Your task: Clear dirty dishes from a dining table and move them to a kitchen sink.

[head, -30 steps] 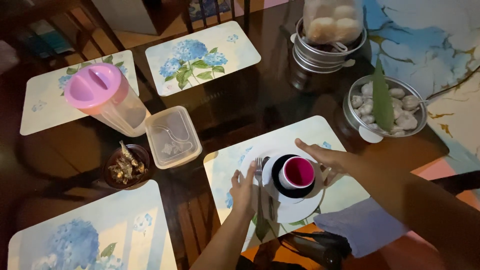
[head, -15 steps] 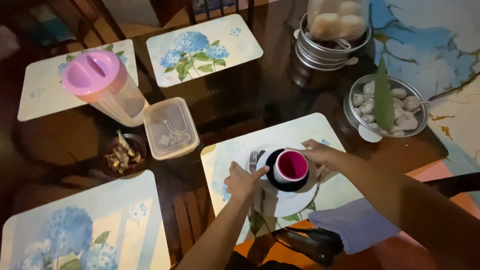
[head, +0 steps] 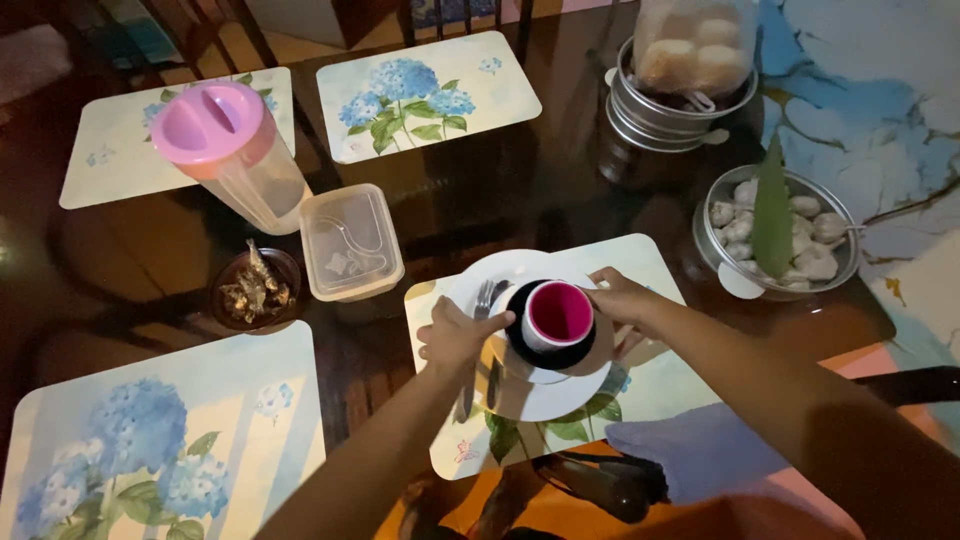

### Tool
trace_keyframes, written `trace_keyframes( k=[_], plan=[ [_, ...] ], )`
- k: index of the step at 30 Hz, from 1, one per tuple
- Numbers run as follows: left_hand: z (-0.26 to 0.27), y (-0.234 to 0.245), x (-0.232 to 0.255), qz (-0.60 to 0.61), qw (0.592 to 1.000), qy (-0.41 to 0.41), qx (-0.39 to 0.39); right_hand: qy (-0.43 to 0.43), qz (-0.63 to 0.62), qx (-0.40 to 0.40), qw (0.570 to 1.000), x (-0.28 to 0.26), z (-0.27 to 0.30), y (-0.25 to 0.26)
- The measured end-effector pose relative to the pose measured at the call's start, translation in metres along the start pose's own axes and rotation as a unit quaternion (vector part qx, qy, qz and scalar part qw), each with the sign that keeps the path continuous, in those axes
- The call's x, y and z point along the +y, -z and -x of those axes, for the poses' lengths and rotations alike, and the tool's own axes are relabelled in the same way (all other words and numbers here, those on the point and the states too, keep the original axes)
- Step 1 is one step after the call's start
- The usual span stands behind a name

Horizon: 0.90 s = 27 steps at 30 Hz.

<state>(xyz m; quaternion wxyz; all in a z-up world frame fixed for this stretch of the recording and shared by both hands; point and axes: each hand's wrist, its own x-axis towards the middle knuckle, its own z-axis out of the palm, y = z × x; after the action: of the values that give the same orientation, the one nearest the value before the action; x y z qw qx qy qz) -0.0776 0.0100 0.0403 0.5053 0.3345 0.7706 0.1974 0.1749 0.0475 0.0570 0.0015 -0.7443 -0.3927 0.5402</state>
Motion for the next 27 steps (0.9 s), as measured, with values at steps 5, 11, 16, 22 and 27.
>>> trace_keyframes(
  k=[5, 11, 16, 22, 27],
  plan=[
    [-0.013, 0.020, -0.003, -0.012, 1.000, -0.022, -0.015, 0.030, 0.003, 0.015, 0.999, -0.009, 0.012, -0.006],
    [-0.007, 0.061, 0.008, -0.061, 0.997, -0.047, -0.020, 0.053, 0.025, 0.047, 0.997, -0.036, 0.049, -0.020],
    [0.001, 0.097, 0.011, -0.039, 0.995, -0.054, -0.077, 0.059, 0.038, 0.062, 0.996, -0.055, 0.074, -0.039],
    [0.007, 0.131, 0.009, -0.026, 0.995, -0.035, -0.089, 0.037, 0.005, 0.079, 0.996, -0.074, 0.102, -0.066],
    [0.016, 0.162, 0.007, 0.052, 0.989, -0.032, -0.134, 0.033, 0.003, 0.094, 0.995, -0.076, 0.118, -0.094]
  ],
)
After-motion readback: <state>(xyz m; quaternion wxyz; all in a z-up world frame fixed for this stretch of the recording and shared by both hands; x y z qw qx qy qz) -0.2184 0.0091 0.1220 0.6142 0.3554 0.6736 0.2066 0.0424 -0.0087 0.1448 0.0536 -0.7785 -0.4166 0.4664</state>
